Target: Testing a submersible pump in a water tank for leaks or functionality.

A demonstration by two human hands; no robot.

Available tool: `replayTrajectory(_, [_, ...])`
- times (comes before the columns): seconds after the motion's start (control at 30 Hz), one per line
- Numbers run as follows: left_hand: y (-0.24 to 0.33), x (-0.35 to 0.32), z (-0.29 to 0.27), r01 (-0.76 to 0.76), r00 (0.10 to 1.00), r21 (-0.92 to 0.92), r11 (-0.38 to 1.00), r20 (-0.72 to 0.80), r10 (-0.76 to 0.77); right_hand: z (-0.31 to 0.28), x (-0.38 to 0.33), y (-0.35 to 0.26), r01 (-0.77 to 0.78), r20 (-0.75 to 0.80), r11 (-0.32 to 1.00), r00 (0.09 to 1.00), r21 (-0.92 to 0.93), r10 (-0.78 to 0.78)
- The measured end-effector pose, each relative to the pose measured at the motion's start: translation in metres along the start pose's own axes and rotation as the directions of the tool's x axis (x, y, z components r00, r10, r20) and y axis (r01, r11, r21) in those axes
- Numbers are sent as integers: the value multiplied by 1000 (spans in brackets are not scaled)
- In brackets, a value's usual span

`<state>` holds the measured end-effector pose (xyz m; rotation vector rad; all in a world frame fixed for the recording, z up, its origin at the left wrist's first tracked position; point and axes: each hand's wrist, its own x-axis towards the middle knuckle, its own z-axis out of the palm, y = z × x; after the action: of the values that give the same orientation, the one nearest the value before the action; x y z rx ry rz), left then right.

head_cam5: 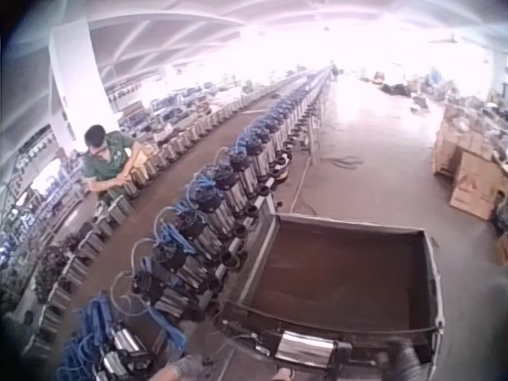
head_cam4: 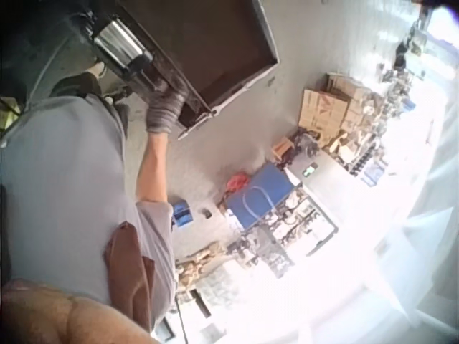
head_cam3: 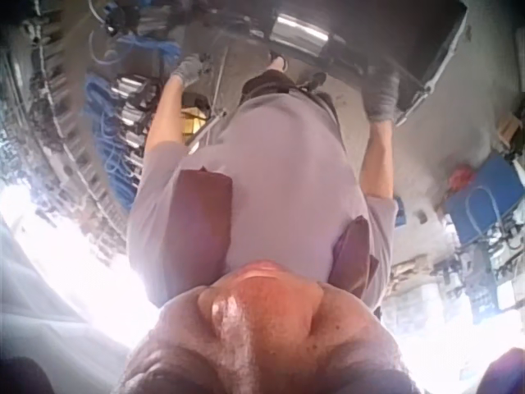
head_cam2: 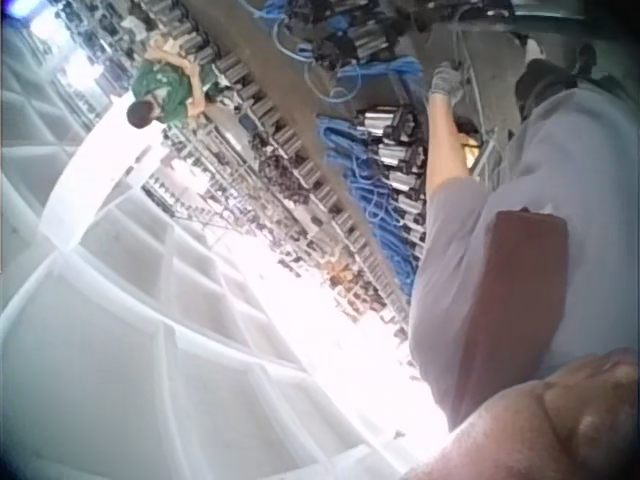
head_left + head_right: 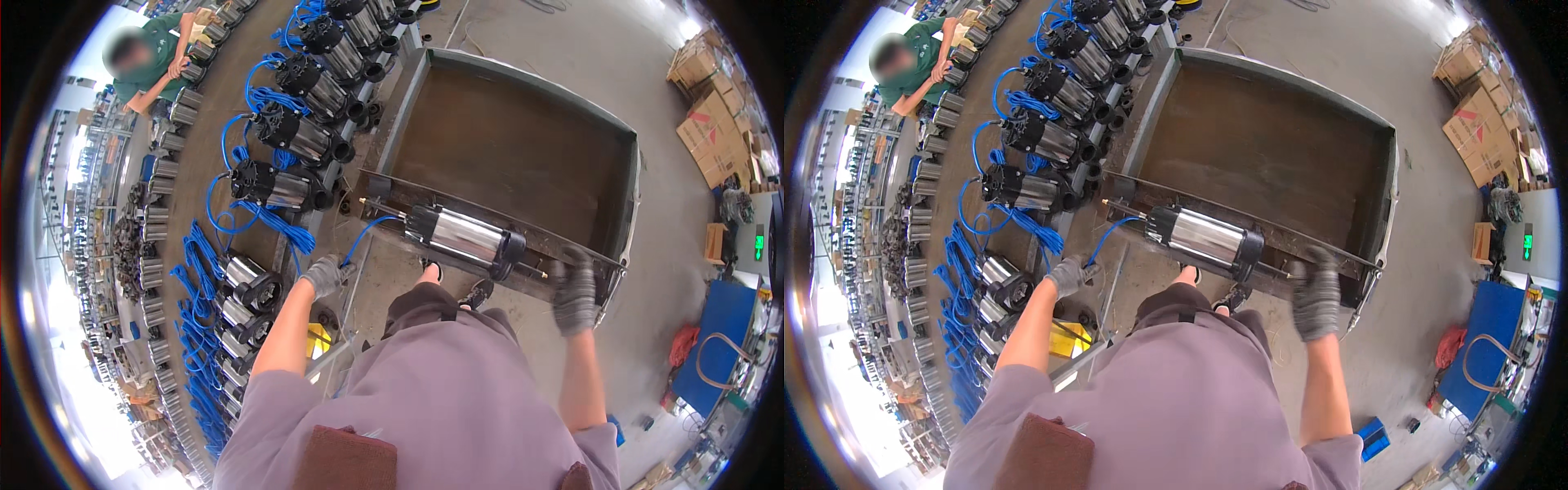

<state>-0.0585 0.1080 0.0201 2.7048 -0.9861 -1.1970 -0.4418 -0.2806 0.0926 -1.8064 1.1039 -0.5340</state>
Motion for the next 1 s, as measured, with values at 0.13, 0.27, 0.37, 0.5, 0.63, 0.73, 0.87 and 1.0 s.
replayTrajectory(0.13, [56,-44,-84,-109,982,-440,891,90,164,53,23,-89,238,373,881,925,-409,-77])
replayTrajectory(0.27, [92,-43,-131,-360,928,-42,932,-117,353,69,51,-108,269,486,721,868,-639,107])
replayTrajectory(0.37, [101,-21,-144,-542,817,-193,818,-348,459,63,72,-103,304,587,781,803,-546,98])
replayTrajectory(0.5, [101,3,-165,-242,970,-731,639,-161,184,29,92,-110,36,493,880,839,-473,230])
replayTrajectory(0.63, [130,56,-177,-788,554,-66,613,-512,657,-17,118,-128,6,397,919,903,-395,165])
replayTrajectory(0.73, [158,94,-163,-617,758,-153,772,-379,530,-22,143,-131,94,324,807,938,-584,125])
replayTrajectory(0.87, [185,160,-135,-507,771,60,860,-415,483,7,182,-117,120,286,644,945,-755,159])
replayTrajectory(1.0, [199,203,-110,-469,810,152,870,-319,492,45,219,-87,123,284,537,931,-835,228])
